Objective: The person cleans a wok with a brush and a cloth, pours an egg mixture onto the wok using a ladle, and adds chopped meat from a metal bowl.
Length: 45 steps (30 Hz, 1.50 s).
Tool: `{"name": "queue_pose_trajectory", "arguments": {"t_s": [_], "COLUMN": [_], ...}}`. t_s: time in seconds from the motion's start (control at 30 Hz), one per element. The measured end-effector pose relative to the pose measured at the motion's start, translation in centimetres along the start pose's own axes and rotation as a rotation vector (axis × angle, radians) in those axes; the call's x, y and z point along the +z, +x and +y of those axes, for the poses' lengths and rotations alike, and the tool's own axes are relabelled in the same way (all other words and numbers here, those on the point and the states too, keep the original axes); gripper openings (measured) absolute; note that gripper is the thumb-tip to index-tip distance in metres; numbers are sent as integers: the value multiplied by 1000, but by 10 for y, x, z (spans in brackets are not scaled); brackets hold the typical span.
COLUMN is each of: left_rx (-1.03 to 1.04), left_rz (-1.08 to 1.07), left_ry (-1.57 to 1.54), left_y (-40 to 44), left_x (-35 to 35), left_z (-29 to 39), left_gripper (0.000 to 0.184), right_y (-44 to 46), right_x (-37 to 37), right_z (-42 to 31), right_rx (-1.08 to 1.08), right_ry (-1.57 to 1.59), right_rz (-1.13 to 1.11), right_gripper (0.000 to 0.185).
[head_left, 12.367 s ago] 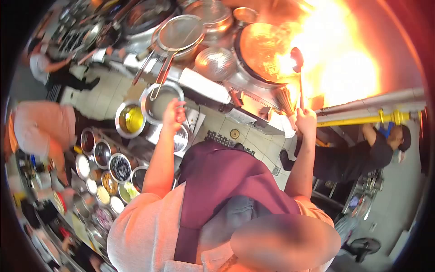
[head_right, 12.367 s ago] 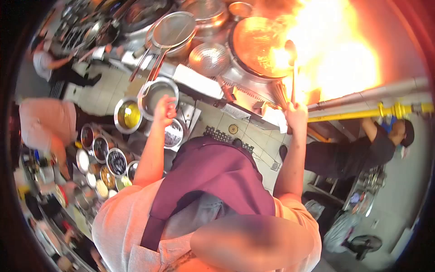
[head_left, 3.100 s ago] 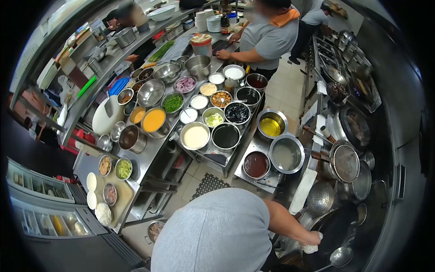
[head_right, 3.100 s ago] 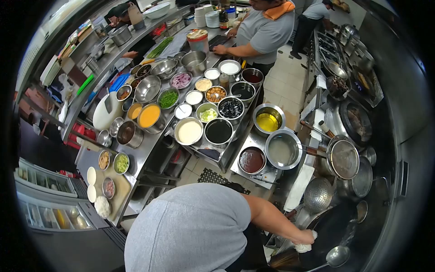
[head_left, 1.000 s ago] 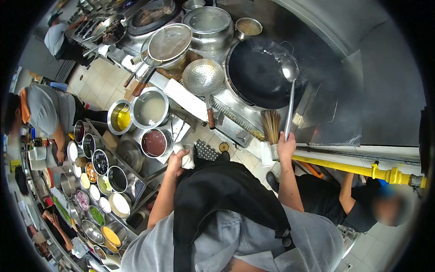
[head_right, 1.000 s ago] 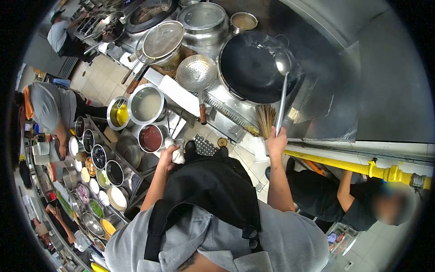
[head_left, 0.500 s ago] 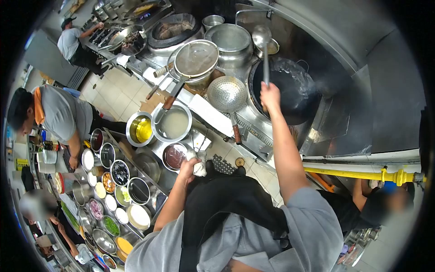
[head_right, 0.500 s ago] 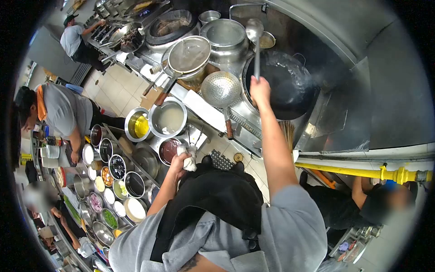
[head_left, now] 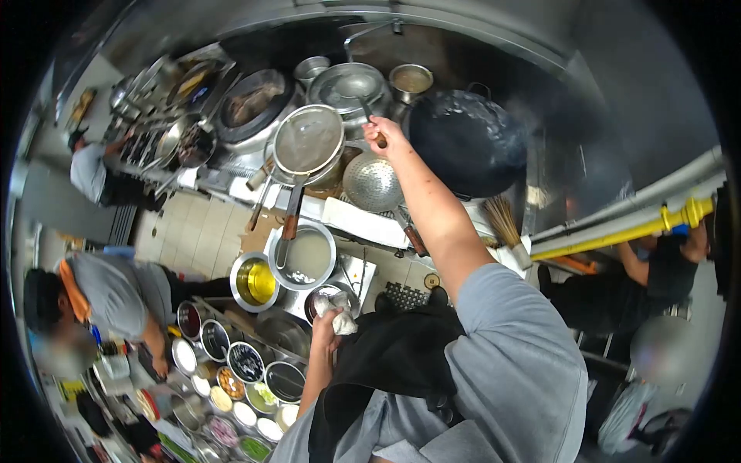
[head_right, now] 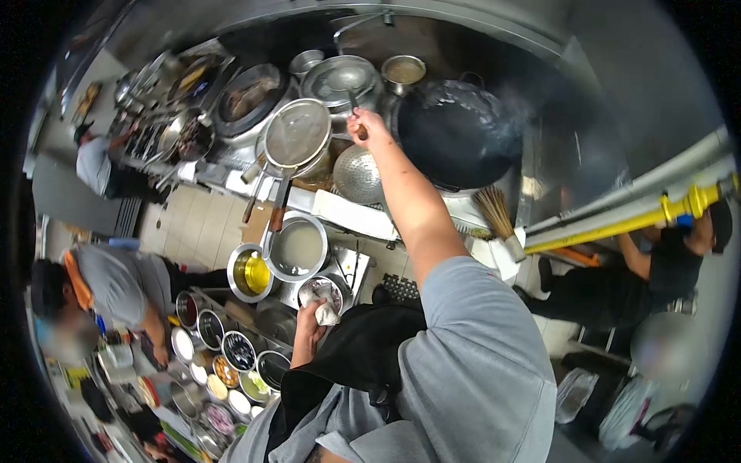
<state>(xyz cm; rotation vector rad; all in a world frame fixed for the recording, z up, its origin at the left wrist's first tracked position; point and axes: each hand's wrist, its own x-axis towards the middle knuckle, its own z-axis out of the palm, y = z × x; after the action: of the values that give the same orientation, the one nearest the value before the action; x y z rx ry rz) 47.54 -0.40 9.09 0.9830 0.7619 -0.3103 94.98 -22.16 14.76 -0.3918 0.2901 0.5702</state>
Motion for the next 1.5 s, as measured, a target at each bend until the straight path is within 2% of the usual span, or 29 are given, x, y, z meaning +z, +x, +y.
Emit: {"name": "queue_pose_trajectory", "arguments": {"t_s": [0.07, 0.1, 0.27, 0.33, 0.4, 0.43, 0.53, 0.57, 0.6, 0.67, 0.77, 0.8, 0.87, 0.97, 1.07, 1.13, 1.2, 1.27, 1.33, 1.4, 1.5], "left_rx": [26, -58, -64, -95, -102, -112, -101, -136, -87, -83, -57, -59, -93, -112, -101, -131, -130, -117, -136, -164, -59], "left_rz": [16, -20, -68, -126, -146, -164, -151, -187, -230, -290, -274, -270, -278, -269, -320, -291, -277, -238, -228, -244, -223], "left_ry": [-88, 53, 38, -10, -18, 23, 136, 132, 111, 147, 98, 89, 92, 126, 74, 290, 250, 144, 179, 234, 187], "left_y": [-1, 2, 32, 46, 53, 53, 50, 47, 44, 49, 35, 35, 34, 55, 39, 36, 30, 29, 43, 25, 35], "left_x": [9, 0, 2, 1, 5, 9, 27, 33, 41, 40, 52, 49, 44, 15, 18, 14, 19, 28, 22, 36, 48], "left_z": [9, 18, 23, 20, 22, 26, 32, 35, 34, 32, 33, 31, 28, 6, 19, 25, 26, 29, 23, 40, 24], "left_gripper": [22, 21, 26, 26, 25, 24, 25, 24, 24, 26, 24, 24, 25, 24, 24, 21, 20, 17, 20, 22, 22], "right_y": [-35, -52, -157, -199, -240, -251, -264, -265, -262, -246, -260, -263, -270, -300, -303, -283, -267, -234, -197, -168, -139], "right_x": [7, 8, -3, -15, -16, -21, -43, -48, -51, -86, -84, -94, -127, -89, -72, -89, -84, -87, -98, -105, -115], "right_z": [-12, -15, -33, -34, -29, -30, -43, -51, -62, -73, -61, -51, -24, 37, 98, 132, 156, 173, 186, 194, 197], "right_rx": [78, 61, -59, -127, -183, -159, -202, -211, -221, -330, -265, -258, -868, -730, -649, -675, -609, -416, -489, -469, -341], "right_ry": [71, 97, 30, -17, -125, -117, -236, -166, -98, -282, -1173, -1182, -2042, -1925, -1849, -1876, -1900, -1993, -2053, -2080, -2117], "right_rz": [-49, -32, -19, 48, 204, 249, 359, 387, 414, 437, 884, 882, 1077, 1003, 944, 844, 690, 686, 660, 692, 725], "right_gripper": [21, 23, 26, 25, 24, 25, 3, 3, 7, 3, 19, 19, 31, 30, 28, 30, 42, 47, 50, 50, 53]}}
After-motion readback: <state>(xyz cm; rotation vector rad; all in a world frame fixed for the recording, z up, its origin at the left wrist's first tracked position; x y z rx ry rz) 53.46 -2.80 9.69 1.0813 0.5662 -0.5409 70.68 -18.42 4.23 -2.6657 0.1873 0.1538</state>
